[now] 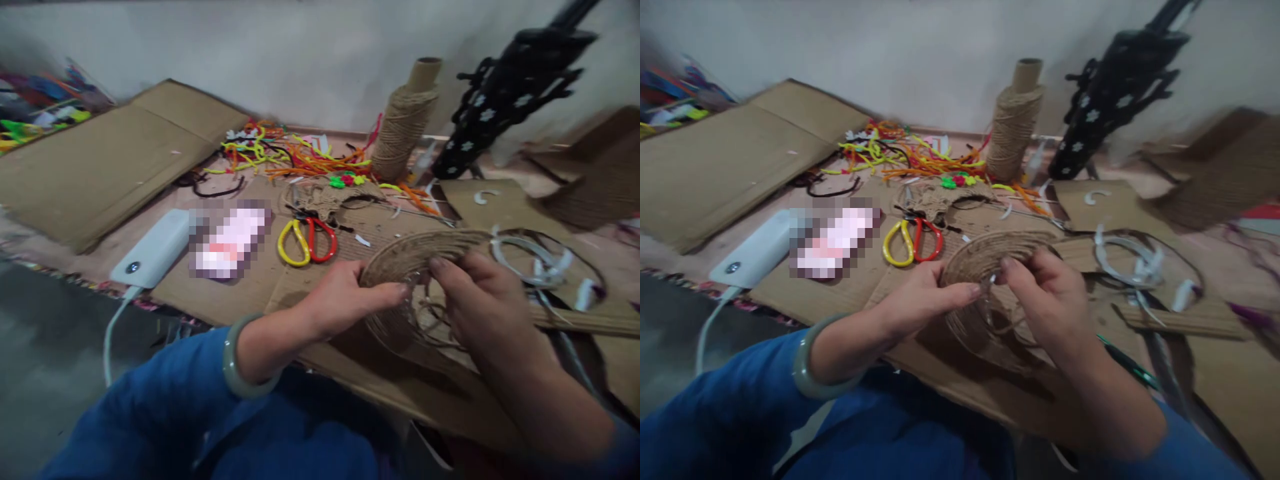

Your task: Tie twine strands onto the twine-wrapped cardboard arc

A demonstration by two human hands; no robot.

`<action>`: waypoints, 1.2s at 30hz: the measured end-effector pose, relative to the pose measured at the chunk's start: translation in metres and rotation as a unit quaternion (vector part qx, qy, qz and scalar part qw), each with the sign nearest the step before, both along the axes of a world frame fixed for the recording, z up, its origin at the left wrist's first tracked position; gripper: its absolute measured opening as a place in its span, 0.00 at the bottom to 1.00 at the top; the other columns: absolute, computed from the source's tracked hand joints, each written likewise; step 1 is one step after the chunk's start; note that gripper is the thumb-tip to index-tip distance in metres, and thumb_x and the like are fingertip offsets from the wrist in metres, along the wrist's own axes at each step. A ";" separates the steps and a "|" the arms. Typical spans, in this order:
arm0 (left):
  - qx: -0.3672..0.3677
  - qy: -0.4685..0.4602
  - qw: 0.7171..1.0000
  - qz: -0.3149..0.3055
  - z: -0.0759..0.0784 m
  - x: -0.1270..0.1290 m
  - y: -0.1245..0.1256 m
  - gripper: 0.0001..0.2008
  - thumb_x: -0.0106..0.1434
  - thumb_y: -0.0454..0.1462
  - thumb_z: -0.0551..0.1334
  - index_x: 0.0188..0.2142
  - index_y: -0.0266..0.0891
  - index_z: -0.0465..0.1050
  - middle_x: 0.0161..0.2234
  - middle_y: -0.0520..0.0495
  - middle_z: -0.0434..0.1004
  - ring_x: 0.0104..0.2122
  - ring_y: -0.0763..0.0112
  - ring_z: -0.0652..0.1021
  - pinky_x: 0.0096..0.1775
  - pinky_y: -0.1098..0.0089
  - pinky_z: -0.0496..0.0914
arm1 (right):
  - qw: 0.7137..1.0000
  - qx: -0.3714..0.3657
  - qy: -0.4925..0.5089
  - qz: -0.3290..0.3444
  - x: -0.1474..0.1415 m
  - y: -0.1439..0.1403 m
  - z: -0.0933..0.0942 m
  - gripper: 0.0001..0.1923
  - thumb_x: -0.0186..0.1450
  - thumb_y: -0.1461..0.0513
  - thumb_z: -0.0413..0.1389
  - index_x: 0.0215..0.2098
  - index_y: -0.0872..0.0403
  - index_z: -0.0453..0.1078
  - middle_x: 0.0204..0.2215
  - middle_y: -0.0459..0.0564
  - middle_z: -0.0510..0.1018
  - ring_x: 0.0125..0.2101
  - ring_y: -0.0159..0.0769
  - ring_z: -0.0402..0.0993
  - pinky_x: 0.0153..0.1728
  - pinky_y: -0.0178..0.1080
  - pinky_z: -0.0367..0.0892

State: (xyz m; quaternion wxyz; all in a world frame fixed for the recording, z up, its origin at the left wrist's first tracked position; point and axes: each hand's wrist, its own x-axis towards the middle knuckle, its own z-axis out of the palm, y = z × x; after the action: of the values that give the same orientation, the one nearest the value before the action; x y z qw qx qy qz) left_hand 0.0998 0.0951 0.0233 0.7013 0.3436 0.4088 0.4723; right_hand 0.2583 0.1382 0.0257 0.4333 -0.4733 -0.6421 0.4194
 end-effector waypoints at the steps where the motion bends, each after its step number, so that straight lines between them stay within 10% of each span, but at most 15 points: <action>1: -0.006 0.008 1.000 -0.009 0.001 0.000 0.000 0.15 0.49 0.37 0.70 0.37 0.34 0.78 0.30 0.48 0.79 0.30 0.73 0.75 0.38 0.70 0.70 | 0.999 0.011 0.033 0.020 0.000 0.002 0.000 0.11 0.59 0.55 0.58 0.22 0.51 0.70 0.21 0.45 0.75 0.25 0.33 0.70 0.29 0.37 0.66; 8: 0.009 0.032 0.999 0.023 0.005 0.000 0.001 0.14 0.50 0.36 0.69 0.37 0.34 0.79 0.31 0.47 0.81 0.37 0.66 0.79 0.45 0.66 0.70 | 0.993 -0.020 0.046 0.109 0.006 0.013 0.001 0.17 0.64 0.49 0.53 0.26 0.51 0.72 0.27 0.47 0.77 0.32 0.35 0.73 0.38 0.38 0.68; 36: -0.038 0.000 0.999 0.025 0.004 0.002 0.000 0.13 0.47 0.33 0.70 0.35 0.35 0.78 0.31 0.49 0.81 0.36 0.69 0.79 0.44 0.69 0.71 | 0.993 0.006 0.037 0.113 -0.002 0.012 0.003 0.06 0.60 0.62 0.55 0.26 0.53 0.70 0.24 0.44 0.76 0.27 0.30 0.71 0.30 0.33 0.68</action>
State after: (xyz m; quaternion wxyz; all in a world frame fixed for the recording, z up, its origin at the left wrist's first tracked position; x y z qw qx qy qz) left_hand 0.1023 0.0956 0.0271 0.7018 0.3070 0.4350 0.4734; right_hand 0.2565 0.1506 0.0289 0.4097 -0.3793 -0.6777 0.4785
